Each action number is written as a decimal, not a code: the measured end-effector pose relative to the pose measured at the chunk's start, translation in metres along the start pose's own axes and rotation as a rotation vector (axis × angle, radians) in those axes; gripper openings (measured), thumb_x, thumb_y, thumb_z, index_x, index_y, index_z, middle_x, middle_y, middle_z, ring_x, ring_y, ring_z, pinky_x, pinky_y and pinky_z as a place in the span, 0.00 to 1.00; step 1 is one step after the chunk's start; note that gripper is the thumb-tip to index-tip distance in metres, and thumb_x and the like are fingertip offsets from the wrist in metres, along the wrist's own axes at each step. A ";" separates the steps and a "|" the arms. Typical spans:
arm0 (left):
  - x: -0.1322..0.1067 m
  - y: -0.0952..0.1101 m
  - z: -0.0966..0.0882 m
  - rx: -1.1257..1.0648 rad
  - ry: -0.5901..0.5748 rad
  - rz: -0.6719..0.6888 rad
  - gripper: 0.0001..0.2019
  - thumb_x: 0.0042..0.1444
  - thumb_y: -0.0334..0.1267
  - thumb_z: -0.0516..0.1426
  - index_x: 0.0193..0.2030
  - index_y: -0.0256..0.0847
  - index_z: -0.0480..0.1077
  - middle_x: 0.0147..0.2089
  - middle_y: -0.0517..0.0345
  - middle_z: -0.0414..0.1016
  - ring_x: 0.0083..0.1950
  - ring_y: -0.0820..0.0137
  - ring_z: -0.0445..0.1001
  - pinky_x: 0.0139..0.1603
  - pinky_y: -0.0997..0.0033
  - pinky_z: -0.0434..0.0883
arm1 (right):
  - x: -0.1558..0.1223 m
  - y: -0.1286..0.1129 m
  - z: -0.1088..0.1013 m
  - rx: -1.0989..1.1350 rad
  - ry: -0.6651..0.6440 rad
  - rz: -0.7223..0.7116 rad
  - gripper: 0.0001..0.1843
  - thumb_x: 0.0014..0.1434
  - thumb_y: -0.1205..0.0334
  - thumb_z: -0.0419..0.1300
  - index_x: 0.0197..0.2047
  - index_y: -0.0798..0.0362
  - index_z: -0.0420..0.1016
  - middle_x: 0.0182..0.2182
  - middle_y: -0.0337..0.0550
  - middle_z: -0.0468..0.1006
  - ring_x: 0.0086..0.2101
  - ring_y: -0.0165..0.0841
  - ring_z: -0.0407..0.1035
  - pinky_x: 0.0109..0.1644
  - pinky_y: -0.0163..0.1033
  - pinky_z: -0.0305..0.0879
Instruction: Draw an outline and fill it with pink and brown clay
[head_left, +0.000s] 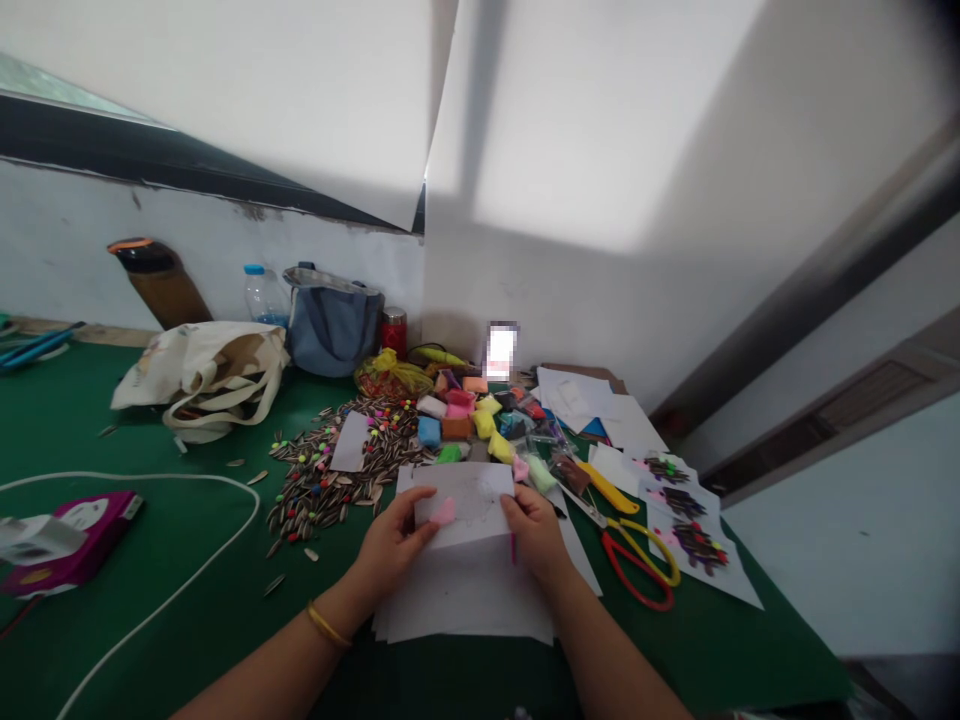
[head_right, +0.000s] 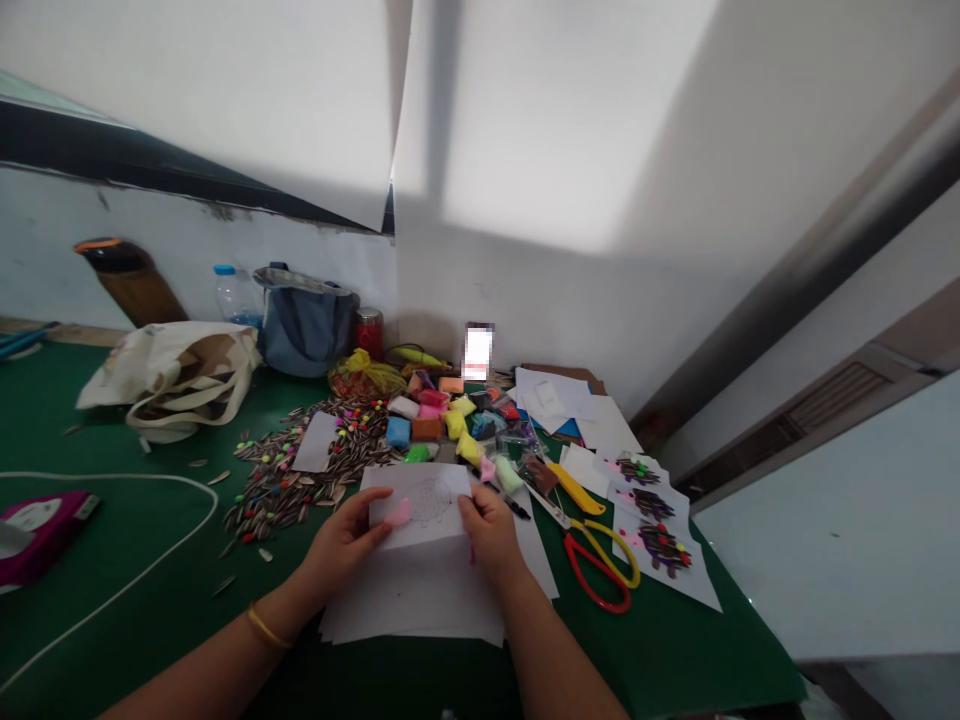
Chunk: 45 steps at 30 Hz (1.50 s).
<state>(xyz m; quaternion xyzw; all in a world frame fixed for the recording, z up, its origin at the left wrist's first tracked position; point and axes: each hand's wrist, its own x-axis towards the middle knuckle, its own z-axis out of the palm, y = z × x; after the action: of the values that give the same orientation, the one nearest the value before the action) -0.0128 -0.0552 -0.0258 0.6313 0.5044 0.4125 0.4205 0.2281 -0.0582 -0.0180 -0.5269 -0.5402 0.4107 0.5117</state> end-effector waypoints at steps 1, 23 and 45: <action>0.000 0.000 0.000 0.003 0.005 -0.004 0.22 0.53 0.45 0.60 0.54 0.42 0.69 0.34 0.60 0.70 0.31 0.70 0.67 0.31 0.72 0.66 | 0.000 0.000 0.000 -0.002 -0.002 -0.005 0.19 0.59 0.53 0.59 0.47 0.56 0.80 0.36 0.45 0.80 0.36 0.40 0.72 0.40 0.39 0.67; 0.000 0.009 -0.002 -0.041 0.089 0.016 0.17 0.56 0.45 0.55 0.49 0.40 0.72 0.36 0.57 0.73 0.35 0.68 0.71 0.38 0.68 0.69 | -0.002 -0.005 0.000 -0.027 0.006 -0.032 0.20 0.59 0.50 0.58 0.47 0.55 0.80 0.37 0.46 0.80 0.38 0.41 0.73 0.43 0.40 0.68; 0.001 0.008 -0.004 -0.101 0.087 -0.021 0.18 0.54 0.45 0.59 0.50 0.40 0.72 0.38 0.56 0.74 0.36 0.68 0.70 0.38 0.69 0.68 | -0.003 -0.001 0.000 -0.069 -0.025 -0.093 0.17 0.61 0.52 0.57 0.46 0.52 0.80 0.38 0.45 0.80 0.40 0.41 0.73 0.45 0.42 0.68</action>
<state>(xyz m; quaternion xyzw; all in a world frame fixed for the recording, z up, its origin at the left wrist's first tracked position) -0.0139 -0.0553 -0.0167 0.5854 0.5072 0.4604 0.4338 0.2272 -0.0612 -0.0173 -0.5132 -0.5843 0.3741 0.5052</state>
